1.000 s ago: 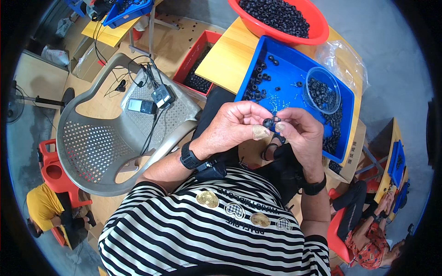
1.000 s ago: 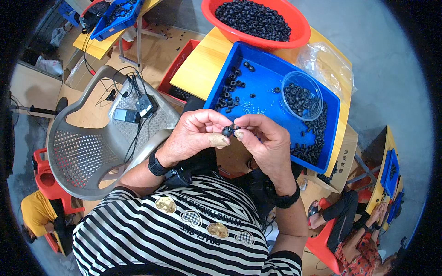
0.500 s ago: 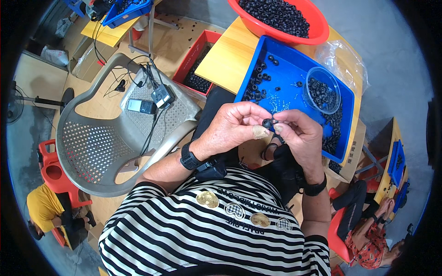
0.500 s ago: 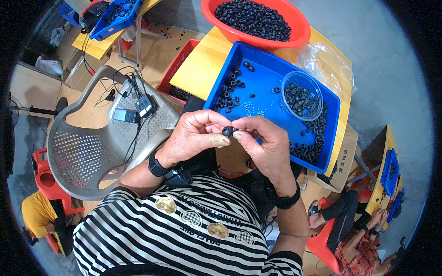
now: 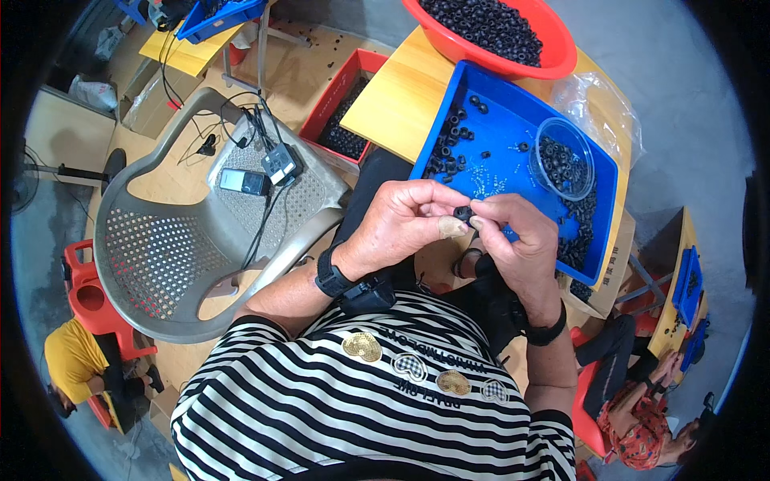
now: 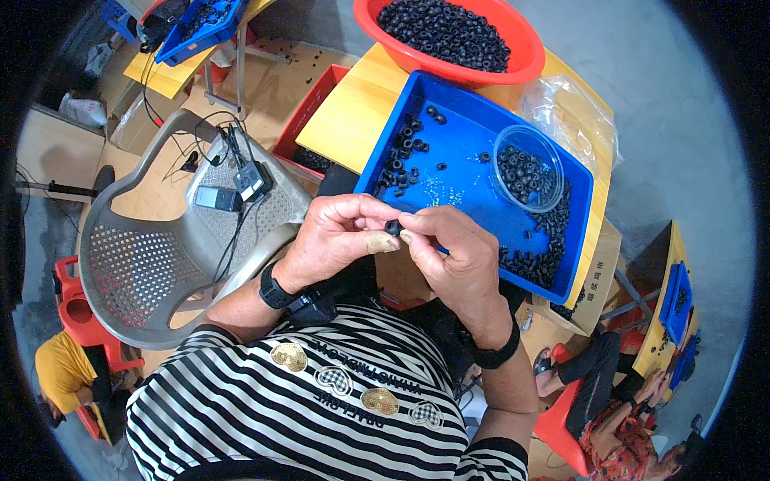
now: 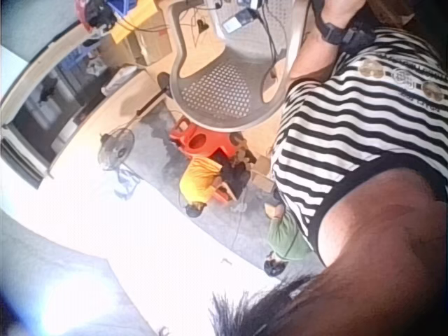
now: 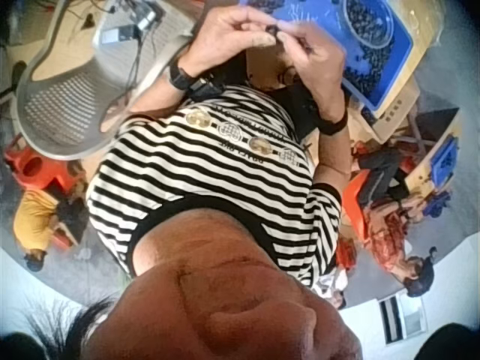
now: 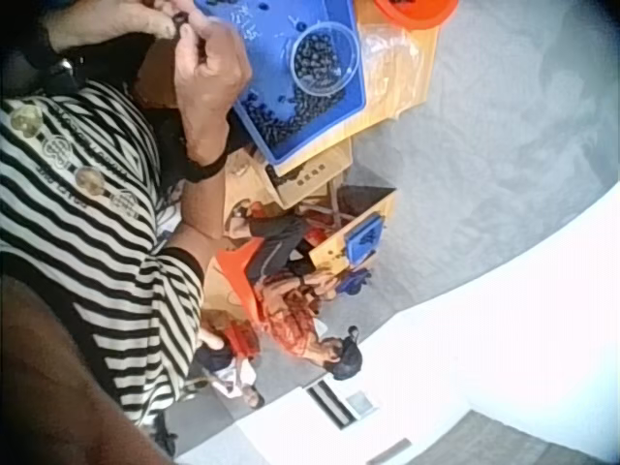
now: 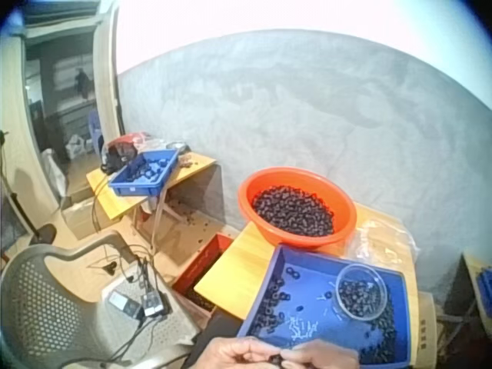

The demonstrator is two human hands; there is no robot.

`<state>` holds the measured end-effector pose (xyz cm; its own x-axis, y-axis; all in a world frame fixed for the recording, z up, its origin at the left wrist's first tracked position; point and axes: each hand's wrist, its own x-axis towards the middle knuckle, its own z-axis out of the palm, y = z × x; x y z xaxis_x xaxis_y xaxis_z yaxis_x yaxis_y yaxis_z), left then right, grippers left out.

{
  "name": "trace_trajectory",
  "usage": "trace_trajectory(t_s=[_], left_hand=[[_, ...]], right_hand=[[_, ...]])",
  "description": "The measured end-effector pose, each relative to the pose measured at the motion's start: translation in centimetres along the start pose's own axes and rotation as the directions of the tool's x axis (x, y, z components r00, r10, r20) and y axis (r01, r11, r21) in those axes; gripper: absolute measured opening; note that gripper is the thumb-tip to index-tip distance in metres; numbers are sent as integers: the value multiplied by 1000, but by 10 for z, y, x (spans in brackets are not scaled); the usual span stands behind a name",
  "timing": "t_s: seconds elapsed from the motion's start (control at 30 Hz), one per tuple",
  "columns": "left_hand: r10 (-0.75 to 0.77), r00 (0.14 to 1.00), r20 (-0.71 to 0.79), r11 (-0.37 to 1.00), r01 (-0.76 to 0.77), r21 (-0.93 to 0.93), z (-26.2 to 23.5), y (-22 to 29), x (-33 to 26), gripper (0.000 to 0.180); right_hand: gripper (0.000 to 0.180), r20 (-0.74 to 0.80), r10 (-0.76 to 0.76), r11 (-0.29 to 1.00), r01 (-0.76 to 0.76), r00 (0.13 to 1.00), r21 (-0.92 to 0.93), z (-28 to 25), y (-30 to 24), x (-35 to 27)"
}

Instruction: Assembling small black plastic rings and components by hand at a workspace.

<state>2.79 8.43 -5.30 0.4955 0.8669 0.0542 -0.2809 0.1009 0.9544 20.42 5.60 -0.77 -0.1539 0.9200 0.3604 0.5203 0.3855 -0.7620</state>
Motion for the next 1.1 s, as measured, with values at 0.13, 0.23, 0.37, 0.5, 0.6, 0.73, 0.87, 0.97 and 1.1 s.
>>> trace_trajectory(t_s=[0.13, 0.23, 0.37, 0.5, 0.6, 0.73, 0.87, 0.97, 1.1], left_hand=[[53, 999, -3, 997, -53, 59, -2, -5, 0, 26], [8, 1000, -3, 999, -8, 32, -4, -5, 1, 26], [-233, 972, 36, 903, 230, -363, -7, -3, 4, 22], [-290, 950, 116, 763, 302, -572, -14, -11, 4, 20], [-275, 952, 134, 735, 298, -609, -12, -8, 5, 21], [-259, 957, 131, 784, 287, -551, -10, -3, 5, 23], [-242, 961, 131, 839, 275, -469, -10, -1, 6, 22], [-260, 959, 111, 861, 282, -423, -8, -2, 4, 21], [-270, 954, 129, 824, 298, -482, -7, -3, 3, 21]], right_hand=[[19, 9, 3, 1000, -3, 1000, 14, 5, 3, 1], [19, 6, -18, 1000, 18, 1000, 16, 8, 5, 1], [20, -27, 30, 997, -27, 999, 78, 9, 9, 2], [20, -22, 69, 982, -63, 997, 179, 14, 8, 2], [21, -16, 191, 959, -183, 982, 215, 15, 4, 1], [20, 27, 231, 937, -230, 973, 263, 13, 4, 0], [19, 2, 171, 927, -161, 985, 339, 15, 12, 0], [19, 0, 127, 945, -121, 992, 305, 14, 11, -1], [21, -27, 103, 964, -93, 994, 249, 14, 10, -4]])
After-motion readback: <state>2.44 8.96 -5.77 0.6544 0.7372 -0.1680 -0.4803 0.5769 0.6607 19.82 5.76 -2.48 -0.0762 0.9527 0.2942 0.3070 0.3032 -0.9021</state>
